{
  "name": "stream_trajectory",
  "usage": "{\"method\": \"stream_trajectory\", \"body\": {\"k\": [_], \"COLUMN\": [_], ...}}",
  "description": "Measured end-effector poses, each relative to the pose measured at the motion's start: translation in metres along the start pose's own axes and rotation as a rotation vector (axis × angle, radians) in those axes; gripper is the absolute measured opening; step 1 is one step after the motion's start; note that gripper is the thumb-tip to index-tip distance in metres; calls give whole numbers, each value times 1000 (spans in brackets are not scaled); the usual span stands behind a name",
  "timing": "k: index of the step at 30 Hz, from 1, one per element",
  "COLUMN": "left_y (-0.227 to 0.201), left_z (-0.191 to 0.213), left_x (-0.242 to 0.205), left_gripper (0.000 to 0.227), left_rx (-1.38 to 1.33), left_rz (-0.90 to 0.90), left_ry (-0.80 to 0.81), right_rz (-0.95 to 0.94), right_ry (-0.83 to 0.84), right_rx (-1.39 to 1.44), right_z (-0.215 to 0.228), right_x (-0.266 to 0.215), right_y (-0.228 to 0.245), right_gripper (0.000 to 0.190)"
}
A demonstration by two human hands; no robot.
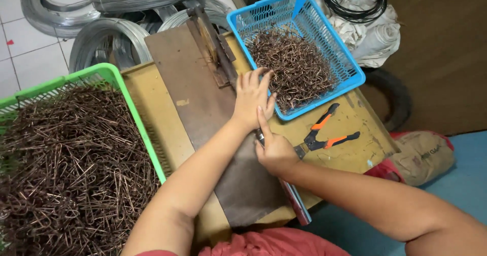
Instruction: A person uses a manual lever press to shape or straighten small bent metal wires, moving them from an input basket to an output basket.
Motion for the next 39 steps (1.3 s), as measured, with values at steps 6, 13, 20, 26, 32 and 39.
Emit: {"method": "stream_trajectory", "body": {"k": [6, 13, 20, 26, 32, 39], "left_y": [97, 178, 195, 192, 200, 194], "left_z": [14, 80, 51, 49, 40, 55], "left_x": [-16, -4, 2, 3, 2, 0], "left_gripper": [44, 47, 23, 17, 13, 16], "left_rx": [138, -105, 90, 104, 127, -28], "left_rz": [557, 657, 565, 551, 534, 485], "left_ry": [-324, -89, -9, -79, -34, 313], "right_rz": [-66, -202, -296, -252, -88, -50], "right_ry": [80, 111, 194, 274, 287, 323], "right_rx": [50, 162, 400, 652, 827, 833], "right_z": [26, 36, 25, 46, 119, 153], "right_x": [-14, -19, -12, -17, -21, -21], "right_y": [18, 27, 14, 18, 48, 62], "right_gripper": [96, 101, 104, 104, 100, 99]}}
Point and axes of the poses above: each hand's wrist, its own x-axis towards the middle knuckle, its own z-axis out of the back of the hand, y = z × x, the point moved 3 cm from there along x, towards the middle knuckle, and after that the axes turned 3 degrees about -z, right-handed, at the moved point
